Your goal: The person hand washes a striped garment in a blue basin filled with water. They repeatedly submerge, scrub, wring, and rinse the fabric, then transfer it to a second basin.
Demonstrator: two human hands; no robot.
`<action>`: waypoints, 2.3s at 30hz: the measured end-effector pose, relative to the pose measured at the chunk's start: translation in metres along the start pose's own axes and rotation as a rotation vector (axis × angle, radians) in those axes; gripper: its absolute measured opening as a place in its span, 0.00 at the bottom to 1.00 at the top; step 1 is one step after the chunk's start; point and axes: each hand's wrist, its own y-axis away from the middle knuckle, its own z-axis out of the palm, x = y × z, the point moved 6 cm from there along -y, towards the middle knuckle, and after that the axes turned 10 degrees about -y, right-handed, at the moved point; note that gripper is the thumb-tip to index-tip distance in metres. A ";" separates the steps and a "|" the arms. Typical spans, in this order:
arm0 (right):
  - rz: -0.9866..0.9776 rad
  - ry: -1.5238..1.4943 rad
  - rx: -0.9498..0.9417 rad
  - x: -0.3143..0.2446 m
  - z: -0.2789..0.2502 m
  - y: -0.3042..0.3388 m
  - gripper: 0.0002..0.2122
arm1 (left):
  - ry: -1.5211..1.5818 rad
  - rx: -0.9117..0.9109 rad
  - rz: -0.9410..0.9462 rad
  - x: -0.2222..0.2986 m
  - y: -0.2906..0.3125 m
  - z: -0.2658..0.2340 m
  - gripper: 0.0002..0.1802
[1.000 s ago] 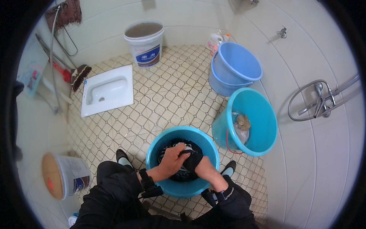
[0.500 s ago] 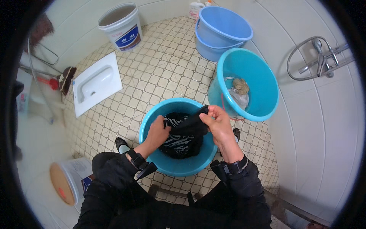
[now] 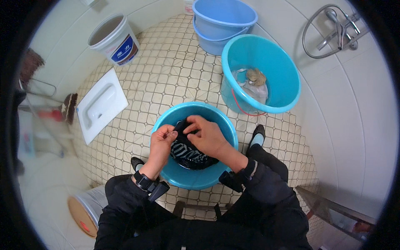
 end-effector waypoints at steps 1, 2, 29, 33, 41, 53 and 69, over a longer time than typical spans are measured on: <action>0.042 -0.027 0.066 0.002 -0.004 -0.001 0.23 | 0.095 -0.003 0.032 0.002 -0.001 -0.001 0.04; 0.086 -0.054 0.130 0.004 -0.008 -0.001 0.23 | 0.166 -0.006 0.026 0.002 0.000 -0.001 0.03; 0.214 -1.072 -0.110 0.017 0.016 0.000 0.11 | 0.001 0.002 -0.123 -0.007 -0.013 -0.004 0.03; 0.170 -0.929 0.045 0.023 0.008 -0.006 0.11 | -0.309 0.244 0.362 0.030 -0.004 -0.017 0.04; 0.035 -0.699 -0.007 0.031 0.011 -0.010 0.04 | 0.062 -0.360 -0.085 0.000 -0.005 0.012 0.06; 0.031 0.073 0.315 0.057 -0.023 -0.018 0.06 | 0.619 -0.288 0.196 0.060 0.017 -0.010 0.04; 0.012 -0.757 0.194 0.016 -0.001 -0.011 0.04 | 0.294 0.000 -0.040 0.027 0.000 -0.008 0.10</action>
